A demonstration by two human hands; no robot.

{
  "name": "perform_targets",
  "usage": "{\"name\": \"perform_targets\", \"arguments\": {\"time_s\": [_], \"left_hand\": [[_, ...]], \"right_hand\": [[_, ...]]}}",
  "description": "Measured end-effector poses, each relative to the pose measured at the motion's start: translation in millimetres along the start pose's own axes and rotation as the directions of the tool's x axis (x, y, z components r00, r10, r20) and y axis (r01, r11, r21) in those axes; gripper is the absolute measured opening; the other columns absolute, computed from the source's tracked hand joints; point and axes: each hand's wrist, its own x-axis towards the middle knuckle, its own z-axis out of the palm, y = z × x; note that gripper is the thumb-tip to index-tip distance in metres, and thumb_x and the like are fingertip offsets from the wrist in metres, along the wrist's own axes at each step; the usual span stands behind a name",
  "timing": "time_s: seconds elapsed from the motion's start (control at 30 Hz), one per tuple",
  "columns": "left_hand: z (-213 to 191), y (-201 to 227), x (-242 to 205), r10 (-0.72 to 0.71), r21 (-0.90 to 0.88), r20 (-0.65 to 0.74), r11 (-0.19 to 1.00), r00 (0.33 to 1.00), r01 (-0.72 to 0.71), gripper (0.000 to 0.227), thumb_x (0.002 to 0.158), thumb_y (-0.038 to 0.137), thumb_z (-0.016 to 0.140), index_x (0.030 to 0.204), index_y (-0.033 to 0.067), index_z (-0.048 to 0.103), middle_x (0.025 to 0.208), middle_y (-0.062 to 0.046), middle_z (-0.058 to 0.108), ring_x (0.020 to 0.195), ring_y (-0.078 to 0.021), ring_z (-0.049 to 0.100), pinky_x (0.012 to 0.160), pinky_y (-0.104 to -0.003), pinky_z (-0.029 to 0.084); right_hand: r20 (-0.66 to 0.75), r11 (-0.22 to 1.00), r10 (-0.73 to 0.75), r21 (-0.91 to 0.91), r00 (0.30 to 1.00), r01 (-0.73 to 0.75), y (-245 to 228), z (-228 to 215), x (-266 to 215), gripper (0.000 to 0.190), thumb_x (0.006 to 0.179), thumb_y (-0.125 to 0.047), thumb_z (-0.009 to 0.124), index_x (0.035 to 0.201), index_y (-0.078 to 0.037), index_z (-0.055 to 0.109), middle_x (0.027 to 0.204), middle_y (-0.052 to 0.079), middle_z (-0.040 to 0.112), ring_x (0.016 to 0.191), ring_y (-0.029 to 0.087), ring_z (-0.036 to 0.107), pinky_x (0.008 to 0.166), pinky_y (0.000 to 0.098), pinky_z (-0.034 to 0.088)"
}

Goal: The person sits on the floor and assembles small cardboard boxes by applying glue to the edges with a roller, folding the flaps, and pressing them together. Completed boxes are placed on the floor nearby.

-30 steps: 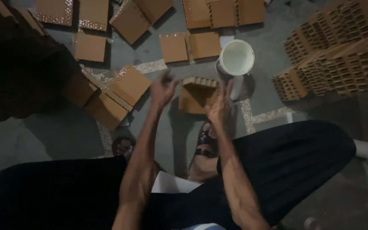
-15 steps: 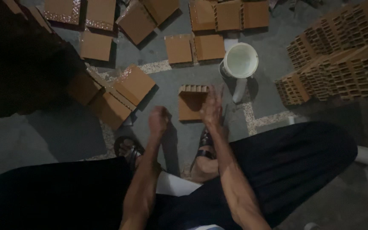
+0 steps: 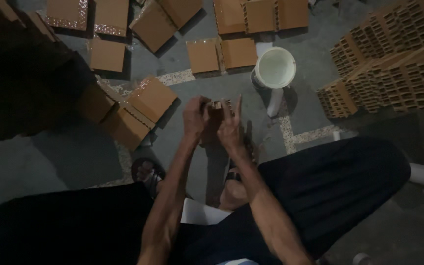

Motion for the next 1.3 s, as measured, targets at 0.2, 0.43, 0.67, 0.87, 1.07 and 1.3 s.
{"name": "perform_targets", "arguments": {"time_s": [0.2, 0.43, 0.67, 0.87, 1.07, 1.3], "left_hand": [[12, 0, -6, -0.051, -0.001, -0.023, 0.999, 0.998, 0.051, 0.006, 0.089, 0.002, 0.068, 0.095, 0.0017, 0.066, 0.09, -0.02, 0.068, 0.089, -0.0415, 0.065, 0.081, -0.047, 0.053], [19, -14, -11, -0.014, 0.034, -0.008, 0.999, 1.0, 0.014, 0.013, 0.091, 0.001, 0.064, 0.102, 0.0012, 0.069, 0.099, -0.018, 0.074, 0.097, -0.0383, 0.07, 0.117, -0.053, 0.043], [25, -15, -12, -0.074, -0.048, -0.024, 0.996, 0.997, 0.072, 0.011, 0.092, 0.008, 0.066, 0.094, -0.0012, 0.071, 0.109, -0.019, 0.076, 0.117, -0.0387, 0.068, 0.115, -0.054, 0.04], [25, -17, -8, -0.182, -0.082, -0.004, 0.98, 0.983, 0.181, 0.017, 0.087, 0.014, 0.07, 0.093, -0.0008, 0.074, 0.107, -0.018, 0.078, 0.117, -0.0349, 0.069, 0.114, -0.049, 0.043], [27, -24, -6, -0.189, -0.051, 0.035, 0.98, 0.981, 0.191, 0.027, 0.087, 0.022, 0.071, 0.107, 0.0044, 0.08, 0.114, -0.016, 0.075, 0.122, -0.0341, 0.065, 0.112, -0.046, 0.044], [32, -23, -15, -0.175, -0.035, 0.098, 0.983, 0.98, 0.179, 0.028, 0.086, 0.028, 0.073, 0.099, 0.0046, 0.081, 0.125, -0.01, 0.076, 0.128, -0.0357, 0.059, 0.109, -0.046, 0.043]], "right_hand": [[-0.053, 0.998, -0.03, 0.045, 0.998, 0.032, 5, 1, -6, 0.069, 0.089, 0.01, 0.054, 0.153, -0.017, 0.05, 0.168, 0.032, 0.013, 0.114, 0.05, 0.065, 0.071, 0.0446, 0.061], [-0.267, 0.959, -0.188, 0.156, 0.945, 0.235, 17, 17, -4, 0.045, 0.102, 0.003, 0.051, 0.144, -0.011, 0.063, 0.166, 0.035, 0.017, 0.128, 0.048, 0.062, 0.097, 0.0451, 0.06], [-0.26, 0.971, -0.219, 0.032, 0.94, 0.235, 27, 24, -9, 0.045, 0.093, 0.005, 0.054, 0.135, -0.006, 0.066, 0.167, 0.03, 0.023, 0.138, 0.045, 0.055, 0.111, 0.0462, 0.054], [-0.049, 0.977, -0.029, 0.21, 0.998, 0.039, 26, 22, -7, 0.056, 0.092, 0.005, 0.048, 0.148, 0.001, 0.047, 0.167, 0.029, 0.029, 0.127, 0.04, 0.058, 0.102, 0.0449, 0.054], [-0.249, 0.938, -0.29, 0.12, 0.924, 0.327, 14, 8, -5, 0.049, 0.094, -0.013, 0.066, 0.139, 0.0, 0.054, 0.156, 0.03, 0.033, 0.142, 0.053, 0.04, 0.114, 0.0574, 0.041], [-0.102, 0.92, 0.095, 0.388, 0.99, -0.048, 12, -1, 1, 0.04, 0.099, -0.034, 0.067, 0.13, -0.009, 0.063, 0.146, 0.028, 0.051, 0.124, 0.042, 0.067, 0.099, 0.0467, 0.058]]}}
